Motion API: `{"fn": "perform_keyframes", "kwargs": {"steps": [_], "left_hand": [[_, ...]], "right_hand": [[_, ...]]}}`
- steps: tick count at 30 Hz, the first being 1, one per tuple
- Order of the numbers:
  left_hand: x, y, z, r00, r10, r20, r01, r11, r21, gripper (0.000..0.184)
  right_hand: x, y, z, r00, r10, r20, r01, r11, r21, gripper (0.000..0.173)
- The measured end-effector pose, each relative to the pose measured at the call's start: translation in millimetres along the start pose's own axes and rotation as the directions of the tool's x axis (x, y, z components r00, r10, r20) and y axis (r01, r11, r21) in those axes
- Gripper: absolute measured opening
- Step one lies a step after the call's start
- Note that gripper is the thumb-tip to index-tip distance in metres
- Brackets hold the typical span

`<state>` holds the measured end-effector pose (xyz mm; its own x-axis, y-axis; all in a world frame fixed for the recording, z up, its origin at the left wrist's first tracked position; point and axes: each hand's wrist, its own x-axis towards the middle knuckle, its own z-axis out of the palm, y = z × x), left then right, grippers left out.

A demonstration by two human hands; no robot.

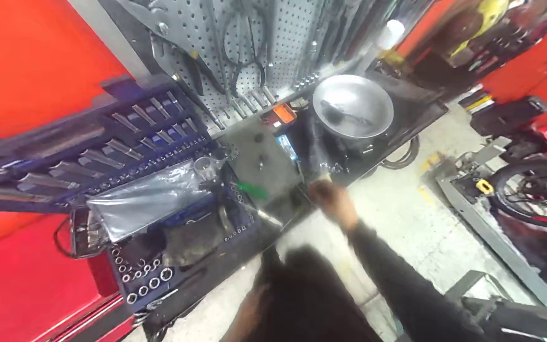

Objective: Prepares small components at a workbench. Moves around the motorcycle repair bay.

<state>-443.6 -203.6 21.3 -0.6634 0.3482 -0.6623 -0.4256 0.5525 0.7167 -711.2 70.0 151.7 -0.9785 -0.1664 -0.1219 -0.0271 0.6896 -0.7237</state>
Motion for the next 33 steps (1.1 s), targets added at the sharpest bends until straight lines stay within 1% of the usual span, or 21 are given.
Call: {"fn": "perform_keyframes", "kwargs": {"steps": [2,3,4,6,9,11,12,14,16,17,18,19,20,22,23,24,25,27,29,31,33], "left_hand": [[-3.9,19.9,-18.5,0.998,-0.032,0.059,0.032,0.999,-0.014,0.054],[-5.9,30.1,-27.0,0.998,-0.021,0.064,0.024,0.998,-0.052,0.052],[-8.3,40.1,-34.2,0.998,0.016,0.058,-0.010,0.995,-0.101,0.050],[-13.9,60.0,-45.6,0.988,0.155,0.016,-0.147,0.962,-0.228,0.044],[-14.9,83.3,-57.6,0.940,0.341,-0.026,-0.326,0.872,-0.365,0.038],[-11.8,92.0,-62.0,0.913,0.406,-0.028,-0.388,0.849,-0.359,0.038],[-9.6,96.3,-65.4,0.895,0.444,-0.046,-0.433,0.836,-0.336,0.037],[-2.8,109.4,-76.9,0.843,0.518,-0.144,-0.536,0.787,-0.307,0.034],[6.2,128.3,-91.7,0.768,0.557,-0.317,-0.638,0.711,-0.296,0.028],[12.8,139.9,-99.1,0.725,0.553,-0.411,-0.681,0.669,-0.300,0.028],[18.7,153.3,-106.0,0.688,0.534,-0.491,-0.711,0.633,-0.307,0.032],[23.8,168.0,-113.1,0.659,0.520,-0.544,-0.733,0.609,-0.305,0.042],[28.5,182.3,-120.7,0.638,0.527,-0.561,-0.748,0.595,-0.292,0.057],[37.7,206.1,-131.0,0.605,0.604,-0.519,-0.791,0.531,-0.305,0.085],[41.0,215.1,-131.7,0.591,0.648,-0.479,-0.806,0.492,-0.329,0.089],[43.5,220.8,-127.9,0.582,0.679,-0.447,-0.813,0.466,-0.350,0.084],[45.2,222.3,-120.9,0.579,0.695,-0.427,-0.814,0.459,-0.357,0.073],[49.7,215.1,-106.9,0.561,0.739,-0.373,-0.824,0.456,-0.336,0.060],[48.3,205.8,-92.4,0.567,0.754,-0.331,-0.821,0.484,-0.304,0.056],[43.6,198.1,-80.2,0.598,0.752,-0.276,-0.797,0.525,-0.298,0.057],[41.4,191.5,-75.8,0.632,0.748,-0.203,-0.769,0.571,-0.287,0.058]], "right_hand": [[71.5,-21.3,5.6,0.996,0.017,-0.091,-0.024,0.996,-0.080,0.028],[103.3,-28.1,12.3,0.995,0.044,-0.090,-0.056,0.989,-0.140,0.028],[131.0,-31.4,20.2,0.994,0.088,-0.066,-0.099,0.974,-0.202,0.031],[173.9,-28.7,35.2,0.983,0.182,-0.016,-0.179,0.937,-0.300,0.041],[204.5,-29.0,41.5,0.965,0.262,0.001,-0.243,0.894,-0.376,0.051],[201.8,-33.7,37.6,0.972,0.228,-0.059,-0.233,0.899,-0.372,0.046],[193.7,-38.1,32.1,0.978,0.180,-0.104,-0.205,0.917,-0.341,0.042],[169.0,-50.0,15.3,0.982,0.042,-0.183,-0.088,0.964,-0.250,0.041],[130.5,-59.8,1.2,0.962,-0.103,-0.254,0.077,0.991,-0.109,0.038],[106.9,-63.9,-3.0,0.952,-0.146,-0.270,0.149,0.989,-0.008,0.037],[80.3,-68.1,-5.4,0.951,-0.170,-0.260,0.203,0.973,0.106,0.036],[53.4,-72.1,-6.8,0.955,-0.188,-0.230,0.238,0.948,0.211,0.035],[27.8,-74.8,-7.0,0.960,-0.206,-0.192,0.257,0.918,0.301,0.034],[-15.6,-75.9,-6.7,0.964,-0.247,-0.093,0.263,0.862,0.433,0.032],[-33.1,-74.4,-6.5,0.961,-0.270,-0.054,0.263,0.844,0.468,0.031],[-48.5,-71.3,-6.4,0.957,-0.289,-0.034,0.268,0.830,0.490,0.029],[-63.2,-67.1,-6.1,0.954,-0.297,-0.032,0.274,0.825,0.495,0.027],[-88.3,-55.6,-5.2,0.957,-0.280,-0.074,0.280,0.829,0.484,0.025],[-113.6,-44.1,-1.0,0.967,-0.228,-0.116,0.256,0.846,0.468,0.024],[-134.9,-34.8,3.4,0.974,-0.179,-0.140,0.224,0.860,0.458,0.023],[-148.0,-27.5,6.8,0.984,-0.126,-0.124,0.172,0.851,0.496,0.023]]}}
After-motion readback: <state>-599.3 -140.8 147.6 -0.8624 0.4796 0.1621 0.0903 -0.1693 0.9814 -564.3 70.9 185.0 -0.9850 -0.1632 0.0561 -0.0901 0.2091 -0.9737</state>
